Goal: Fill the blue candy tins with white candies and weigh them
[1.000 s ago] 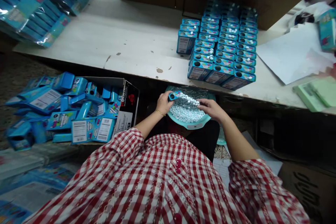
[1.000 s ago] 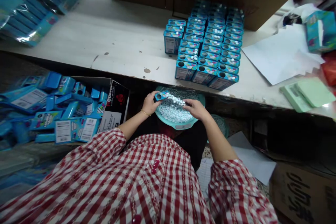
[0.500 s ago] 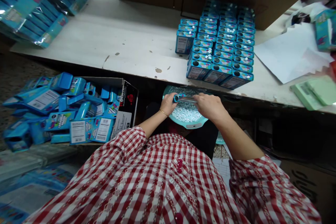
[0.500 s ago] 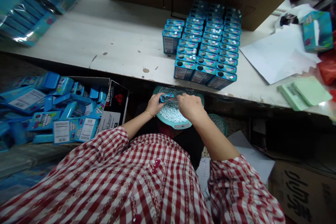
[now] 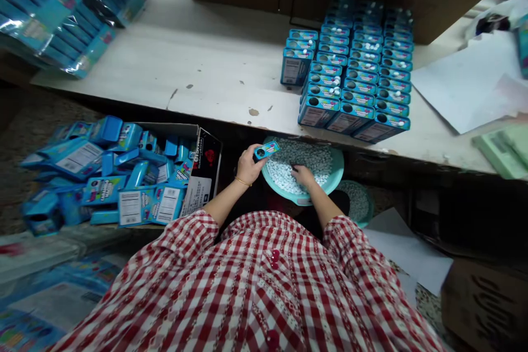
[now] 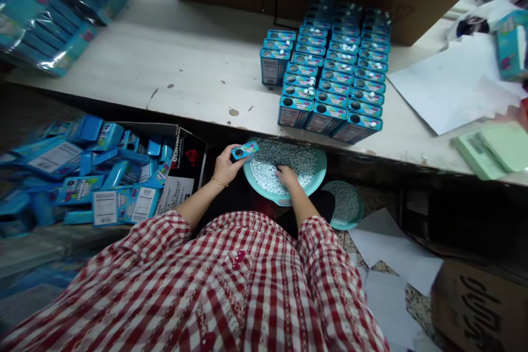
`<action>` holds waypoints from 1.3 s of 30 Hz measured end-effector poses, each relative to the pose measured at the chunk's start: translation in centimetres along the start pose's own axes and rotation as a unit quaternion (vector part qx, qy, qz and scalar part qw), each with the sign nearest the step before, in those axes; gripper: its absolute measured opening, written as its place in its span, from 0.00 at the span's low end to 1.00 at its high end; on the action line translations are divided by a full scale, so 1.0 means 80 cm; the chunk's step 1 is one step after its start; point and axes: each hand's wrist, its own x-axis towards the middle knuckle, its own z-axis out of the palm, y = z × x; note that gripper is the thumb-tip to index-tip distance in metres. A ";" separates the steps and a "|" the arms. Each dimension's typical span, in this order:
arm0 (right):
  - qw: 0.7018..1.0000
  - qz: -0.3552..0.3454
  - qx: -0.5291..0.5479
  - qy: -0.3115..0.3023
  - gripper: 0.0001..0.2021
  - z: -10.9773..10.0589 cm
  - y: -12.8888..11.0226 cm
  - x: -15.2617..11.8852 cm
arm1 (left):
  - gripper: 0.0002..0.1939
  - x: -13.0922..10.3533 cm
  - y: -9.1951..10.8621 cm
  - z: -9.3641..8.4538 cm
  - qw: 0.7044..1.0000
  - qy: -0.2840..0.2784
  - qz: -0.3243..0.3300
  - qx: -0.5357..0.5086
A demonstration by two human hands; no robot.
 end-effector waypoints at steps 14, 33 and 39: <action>0.968 -0.061 0.242 0.024 0.23 -0.134 0.010 -0.087 | 0.19 0.003 0.013 0.030 0.997 -0.050 0.034 0.046; 0.977 0.050 -0.208 0.005 0.16 -0.192 -0.052 -0.122 | 0.18 -0.008 0.014 0.047 0.993 -0.078 0.086 0.035; 0.983 0.090 -0.138 -0.079 0.18 -0.085 0.008 -0.062 | 0.18 -0.011 0.013 0.034 0.995 -0.065 0.078 0.025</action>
